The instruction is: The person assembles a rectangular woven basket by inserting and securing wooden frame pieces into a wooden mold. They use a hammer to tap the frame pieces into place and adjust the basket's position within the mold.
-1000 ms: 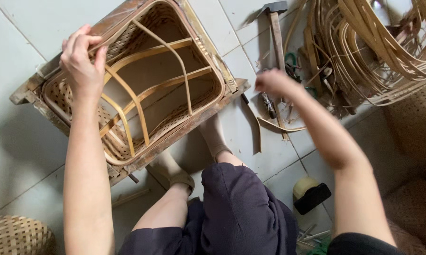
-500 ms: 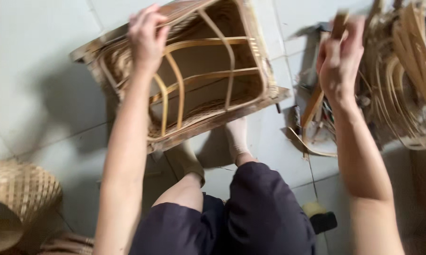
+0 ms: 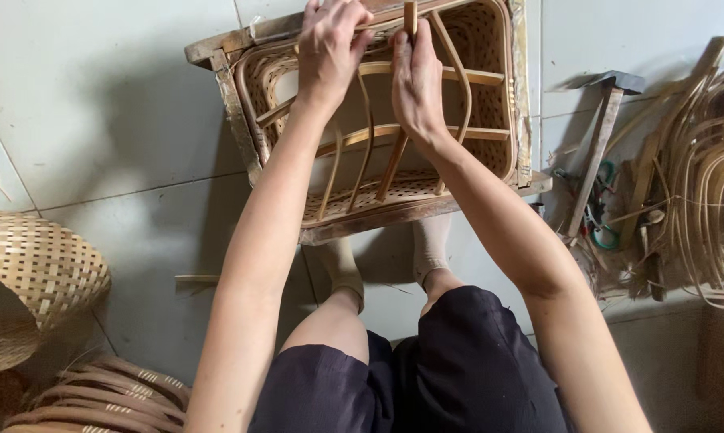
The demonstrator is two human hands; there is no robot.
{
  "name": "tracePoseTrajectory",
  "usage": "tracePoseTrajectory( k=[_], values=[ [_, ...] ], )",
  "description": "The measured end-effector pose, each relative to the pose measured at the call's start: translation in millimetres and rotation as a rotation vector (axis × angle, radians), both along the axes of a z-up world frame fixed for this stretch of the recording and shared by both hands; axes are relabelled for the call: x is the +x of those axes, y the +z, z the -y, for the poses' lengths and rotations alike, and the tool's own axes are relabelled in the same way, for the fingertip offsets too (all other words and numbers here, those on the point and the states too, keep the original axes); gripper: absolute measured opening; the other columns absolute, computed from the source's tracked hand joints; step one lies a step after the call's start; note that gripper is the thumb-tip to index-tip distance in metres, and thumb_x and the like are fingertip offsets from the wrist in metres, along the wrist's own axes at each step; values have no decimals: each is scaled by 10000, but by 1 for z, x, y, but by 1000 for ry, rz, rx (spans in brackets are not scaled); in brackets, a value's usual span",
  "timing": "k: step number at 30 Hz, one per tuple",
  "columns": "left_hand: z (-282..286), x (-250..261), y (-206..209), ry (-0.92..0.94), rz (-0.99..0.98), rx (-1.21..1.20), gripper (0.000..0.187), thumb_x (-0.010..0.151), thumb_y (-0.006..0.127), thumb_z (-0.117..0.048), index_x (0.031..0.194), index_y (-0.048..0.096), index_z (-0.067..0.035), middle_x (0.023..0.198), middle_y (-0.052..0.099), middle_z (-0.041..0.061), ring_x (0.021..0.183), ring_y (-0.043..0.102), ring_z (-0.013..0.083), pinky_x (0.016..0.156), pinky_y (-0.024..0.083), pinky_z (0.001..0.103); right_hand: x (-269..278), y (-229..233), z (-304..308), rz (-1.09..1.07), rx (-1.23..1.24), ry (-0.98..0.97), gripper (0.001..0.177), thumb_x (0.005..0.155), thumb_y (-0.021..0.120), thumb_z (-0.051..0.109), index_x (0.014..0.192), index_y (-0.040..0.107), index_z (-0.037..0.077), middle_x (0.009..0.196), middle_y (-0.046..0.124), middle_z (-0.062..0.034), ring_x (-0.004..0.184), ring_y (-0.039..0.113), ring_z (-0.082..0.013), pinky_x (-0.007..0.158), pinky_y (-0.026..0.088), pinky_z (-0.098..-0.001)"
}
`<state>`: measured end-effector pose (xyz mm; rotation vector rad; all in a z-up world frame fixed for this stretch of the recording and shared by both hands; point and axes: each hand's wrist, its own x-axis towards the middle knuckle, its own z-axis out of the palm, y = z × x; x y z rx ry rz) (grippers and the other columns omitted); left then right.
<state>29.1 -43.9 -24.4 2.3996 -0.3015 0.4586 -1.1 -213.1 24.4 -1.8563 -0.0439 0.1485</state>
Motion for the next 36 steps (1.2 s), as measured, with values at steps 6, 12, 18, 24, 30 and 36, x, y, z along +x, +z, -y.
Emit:
tracePoseTrajectory(
  k=[6,12,18,24,30,36],
  values=[
    [-1,0,10,32,96,32,195,869,825,-128,962,654,-124,909,751,18,836,735,202,954,532,443,3,-8,-6,9,-59,81,196,1179,367,212,1186,477,50,786,632,-84,590,514,-140,499,411,-347],
    [0,3,1,-4,-30,-34,166,922,815,-61,1028,692,-100,937,759,31,842,744,198,727,608,352,7,-23,8,3,-246,183,140,1138,410,160,1168,443,27,700,668,-166,526,667,-283,442,472,-417],
    [-2,-4,12,36,37,77,207,866,867,-154,987,706,-104,906,746,46,865,706,243,768,592,382,1,-38,20,56,-328,227,145,1133,464,127,1068,429,2,663,643,-229,555,660,-409,479,468,-473],
    [-3,-5,29,1,37,43,215,860,858,-108,1014,708,-93,947,759,24,903,701,253,817,574,397,5,-33,12,37,-322,275,133,1107,466,97,1044,421,-12,679,652,-255,599,686,-436,476,525,-478],
    [-5,3,37,-80,8,-26,199,839,872,-70,948,706,-66,953,758,50,921,713,251,820,585,386,7,-29,2,55,-387,269,137,1076,480,83,1033,412,-28,702,652,-305,629,674,-484,508,532,-517],
    [-10,8,39,-119,31,63,192,796,884,-52,893,718,-49,940,751,84,905,711,284,795,579,397,10,-30,-2,30,-508,274,106,1028,460,28,1064,414,-59,750,616,-394,699,679,-536,518,586,-529]
  ],
)
